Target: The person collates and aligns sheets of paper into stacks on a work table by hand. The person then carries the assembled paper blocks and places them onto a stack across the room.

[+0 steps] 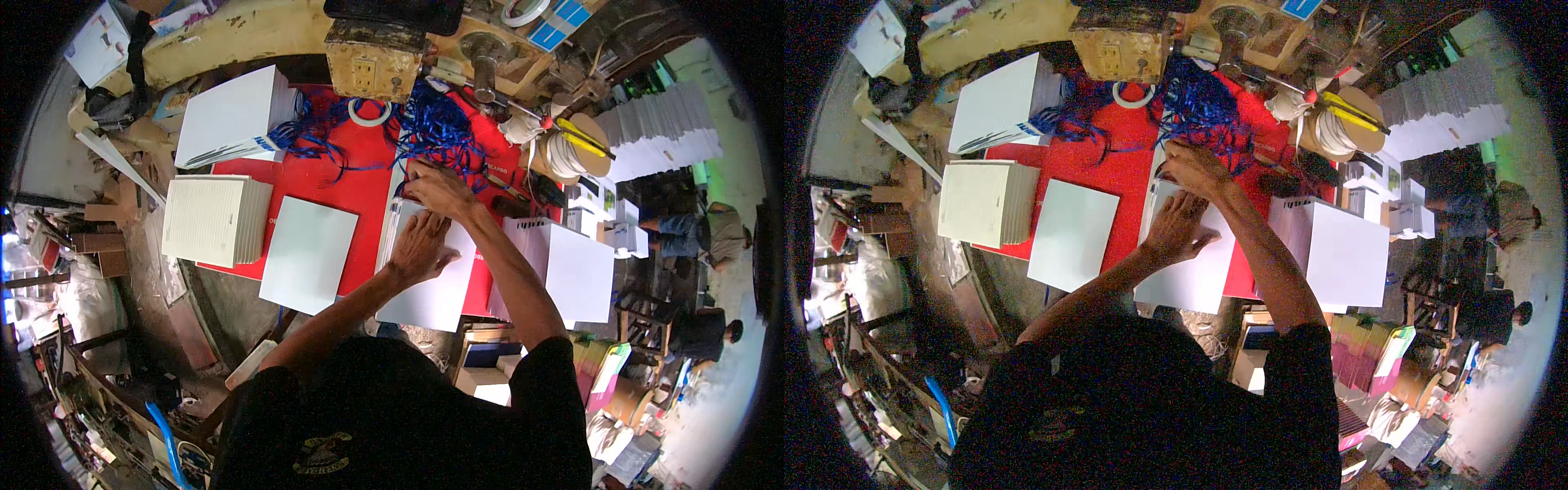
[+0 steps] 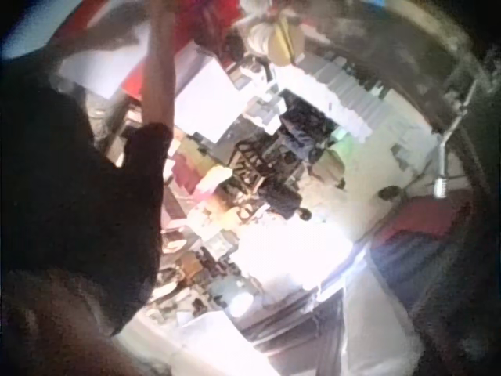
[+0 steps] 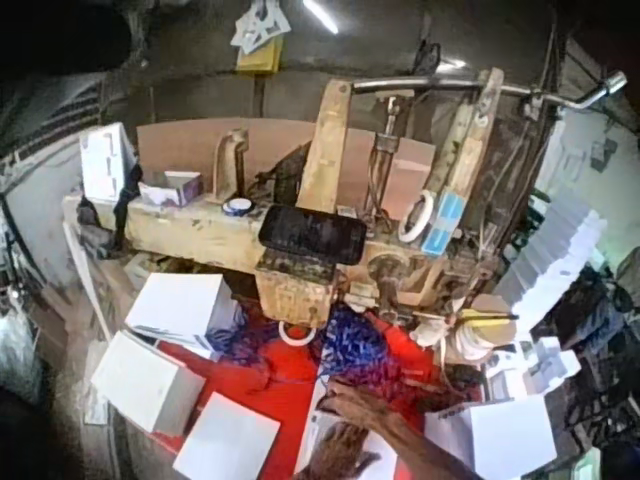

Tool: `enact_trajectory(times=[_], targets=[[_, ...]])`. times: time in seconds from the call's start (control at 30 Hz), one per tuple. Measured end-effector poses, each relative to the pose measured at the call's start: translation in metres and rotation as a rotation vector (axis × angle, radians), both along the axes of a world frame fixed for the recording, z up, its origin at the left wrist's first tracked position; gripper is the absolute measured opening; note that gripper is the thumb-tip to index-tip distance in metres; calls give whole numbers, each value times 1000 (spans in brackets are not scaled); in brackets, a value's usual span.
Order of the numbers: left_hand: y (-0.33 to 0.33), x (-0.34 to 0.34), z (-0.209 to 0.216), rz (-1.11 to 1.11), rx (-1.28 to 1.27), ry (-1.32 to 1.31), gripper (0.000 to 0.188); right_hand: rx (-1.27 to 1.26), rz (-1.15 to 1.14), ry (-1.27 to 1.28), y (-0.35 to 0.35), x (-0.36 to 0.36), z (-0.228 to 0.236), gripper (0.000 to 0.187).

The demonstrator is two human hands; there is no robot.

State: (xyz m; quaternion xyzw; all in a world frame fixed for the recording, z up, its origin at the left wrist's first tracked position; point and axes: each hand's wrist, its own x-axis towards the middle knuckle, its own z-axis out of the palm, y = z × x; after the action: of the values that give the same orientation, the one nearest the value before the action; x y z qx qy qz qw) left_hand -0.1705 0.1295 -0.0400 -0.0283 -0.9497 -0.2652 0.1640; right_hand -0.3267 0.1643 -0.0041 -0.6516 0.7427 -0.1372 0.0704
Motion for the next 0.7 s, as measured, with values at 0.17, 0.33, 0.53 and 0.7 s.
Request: enact_trajectory(times=[0.17, 0.33, 0.53, 0.7], targets=[[-2, -9, 3, 4, 38, -127, 77, 27, -28, 25, 33, -27, 6, 18], [-3, -17, -8, -9, -8, -111, 87, -181, -465, -42, 85, -34, 12, 12], [-14, -26, -9, -80, 83, -31, 67, -228, -790, -17, 113, -1, 29, 13], [-60, -15, 1, -68, 1207, -149, 23, -422, -888, -288, 152, 49, 19, 15]])
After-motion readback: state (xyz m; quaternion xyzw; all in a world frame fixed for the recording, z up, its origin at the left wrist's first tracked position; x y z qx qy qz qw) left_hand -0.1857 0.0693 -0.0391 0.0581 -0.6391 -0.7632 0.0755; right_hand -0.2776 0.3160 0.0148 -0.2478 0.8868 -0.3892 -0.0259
